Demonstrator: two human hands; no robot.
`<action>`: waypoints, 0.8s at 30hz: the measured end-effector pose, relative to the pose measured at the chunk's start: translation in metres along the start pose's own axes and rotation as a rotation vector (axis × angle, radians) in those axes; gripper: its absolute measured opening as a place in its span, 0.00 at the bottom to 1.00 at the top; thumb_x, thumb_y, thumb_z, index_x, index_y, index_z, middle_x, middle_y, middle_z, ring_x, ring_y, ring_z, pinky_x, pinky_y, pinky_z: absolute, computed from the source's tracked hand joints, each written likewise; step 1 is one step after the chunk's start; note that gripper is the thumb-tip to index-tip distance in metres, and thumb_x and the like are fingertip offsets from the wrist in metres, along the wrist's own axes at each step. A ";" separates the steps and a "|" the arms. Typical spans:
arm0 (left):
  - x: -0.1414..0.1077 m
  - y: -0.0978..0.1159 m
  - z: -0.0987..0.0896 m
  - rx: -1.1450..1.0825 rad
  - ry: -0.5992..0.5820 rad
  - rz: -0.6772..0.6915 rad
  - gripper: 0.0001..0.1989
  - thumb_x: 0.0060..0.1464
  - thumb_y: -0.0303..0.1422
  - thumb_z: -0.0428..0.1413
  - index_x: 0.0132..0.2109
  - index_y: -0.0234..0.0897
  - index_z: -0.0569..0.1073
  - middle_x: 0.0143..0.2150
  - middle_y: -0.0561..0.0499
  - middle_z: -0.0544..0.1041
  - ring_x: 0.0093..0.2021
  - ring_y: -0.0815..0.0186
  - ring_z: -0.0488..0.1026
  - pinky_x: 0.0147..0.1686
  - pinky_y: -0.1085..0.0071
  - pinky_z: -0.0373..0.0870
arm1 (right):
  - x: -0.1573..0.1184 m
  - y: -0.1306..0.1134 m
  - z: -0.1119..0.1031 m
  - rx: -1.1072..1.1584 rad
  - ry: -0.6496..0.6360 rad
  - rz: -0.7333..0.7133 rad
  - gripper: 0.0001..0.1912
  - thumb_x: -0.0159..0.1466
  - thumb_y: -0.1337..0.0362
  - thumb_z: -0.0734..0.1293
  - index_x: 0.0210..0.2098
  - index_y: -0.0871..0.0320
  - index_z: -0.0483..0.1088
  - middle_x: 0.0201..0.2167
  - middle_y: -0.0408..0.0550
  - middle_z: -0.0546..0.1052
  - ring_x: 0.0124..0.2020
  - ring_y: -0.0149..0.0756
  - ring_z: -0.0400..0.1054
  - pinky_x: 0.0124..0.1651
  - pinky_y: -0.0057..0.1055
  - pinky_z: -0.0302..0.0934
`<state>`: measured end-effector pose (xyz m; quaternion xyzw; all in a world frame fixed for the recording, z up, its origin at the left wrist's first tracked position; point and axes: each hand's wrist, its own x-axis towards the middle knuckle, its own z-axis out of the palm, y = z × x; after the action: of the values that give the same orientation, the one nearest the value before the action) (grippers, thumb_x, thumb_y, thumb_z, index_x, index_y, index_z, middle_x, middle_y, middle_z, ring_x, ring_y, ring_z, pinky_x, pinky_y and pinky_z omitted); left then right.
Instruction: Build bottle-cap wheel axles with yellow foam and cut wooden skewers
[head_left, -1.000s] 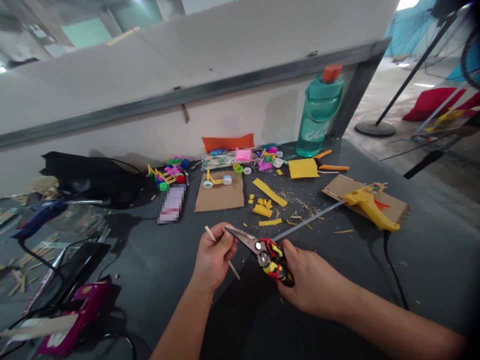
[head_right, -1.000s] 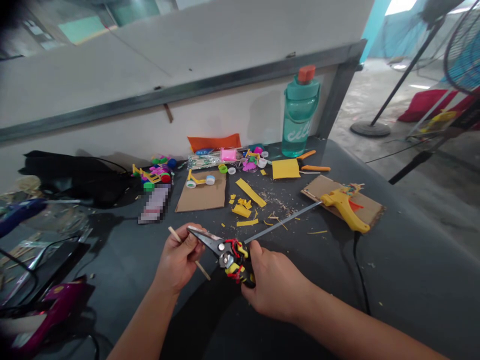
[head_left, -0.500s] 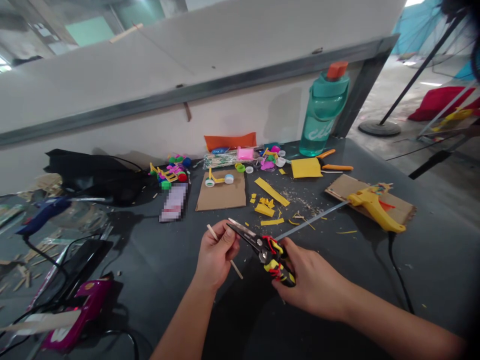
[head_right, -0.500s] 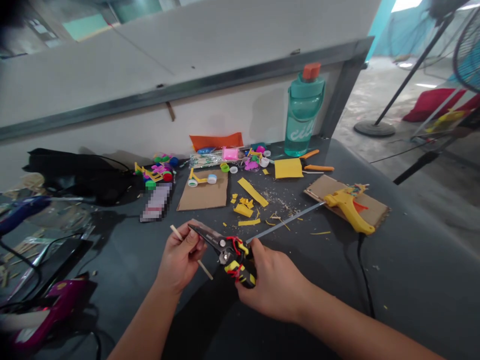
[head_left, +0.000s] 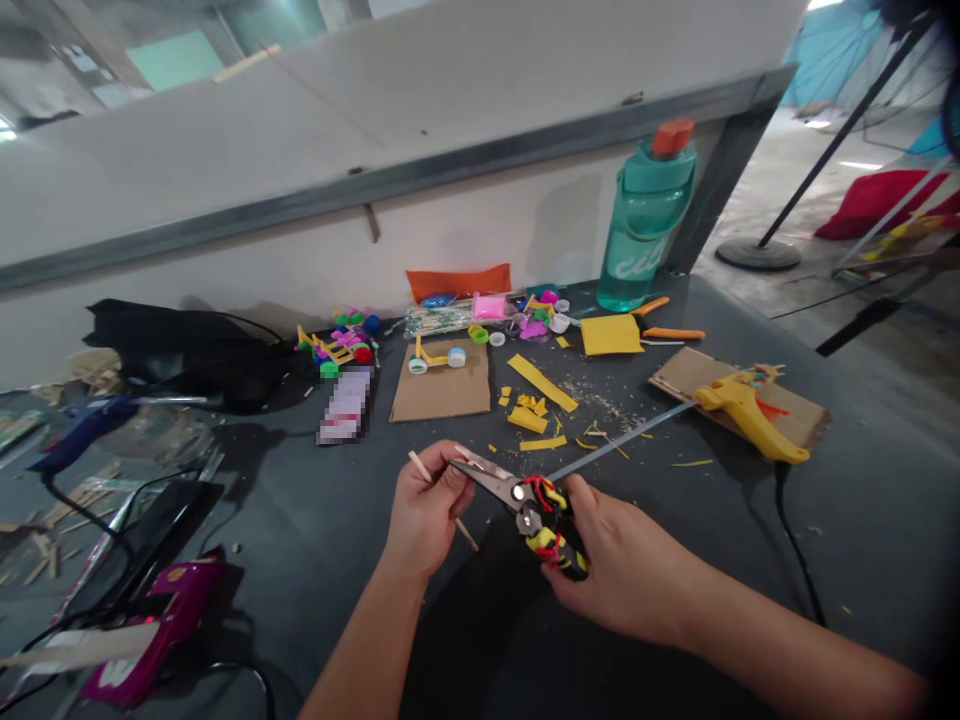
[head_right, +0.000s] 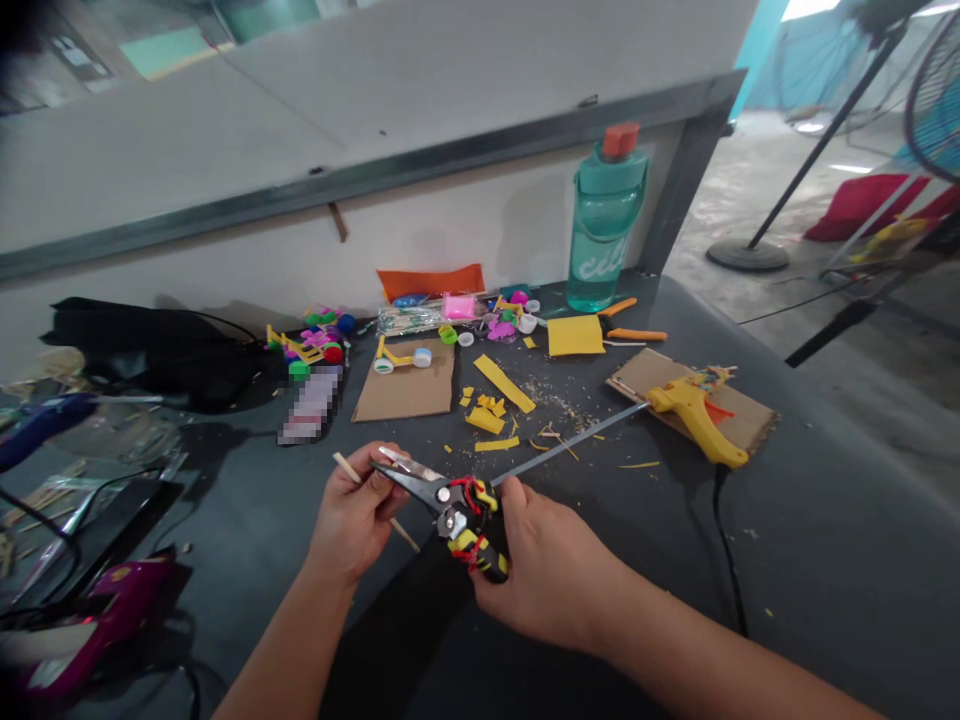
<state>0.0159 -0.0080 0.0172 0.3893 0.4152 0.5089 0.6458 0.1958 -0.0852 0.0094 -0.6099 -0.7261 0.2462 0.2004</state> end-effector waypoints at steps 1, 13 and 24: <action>0.000 0.000 -0.001 -0.002 0.003 0.002 0.14 0.35 0.36 0.66 0.27 0.33 0.71 0.21 0.56 0.66 0.17 0.79 0.54 0.15 0.82 0.45 | 0.000 0.000 -0.001 0.000 -0.004 -0.005 0.16 0.52 0.59 0.63 0.37 0.58 0.58 0.30 0.50 0.71 0.29 0.40 0.67 0.30 0.33 0.55; 0.002 -0.005 -0.008 0.027 0.019 -0.026 0.14 0.36 0.37 0.66 0.28 0.33 0.73 0.21 0.55 0.67 0.18 0.79 0.57 0.16 0.83 0.49 | -0.006 0.003 0.000 -0.068 -0.080 0.012 0.11 0.53 0.61 0.61 0.34 0.58 0.57 0.25 0.48 0.71 0.23 0.37 0.66 0.24 0.31 0.48; 0.000 -0.002 0.000 -0.010 -0.005 -0.009 0.13 0.38 0.37 0.65 0.28 0.33 0.72 0.20 0.57 0.65 0.16 0.80 0.52 0.14 0.83 0.45 | -0.003 0.000 0.001 -0.061 -0.027 0.000 0.16 0.54 0.57 0.62 0.39 0.58 0.58 0.31 0.51 0.72 0.30 0.41 0.69 0.29 0.33 0.54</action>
<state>0.0163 -0.0088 0.0151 0.3855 0.4124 0.5072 0.6512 0.1953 -0.0881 0.0085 -0.6124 -0.7358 0.2322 0.1721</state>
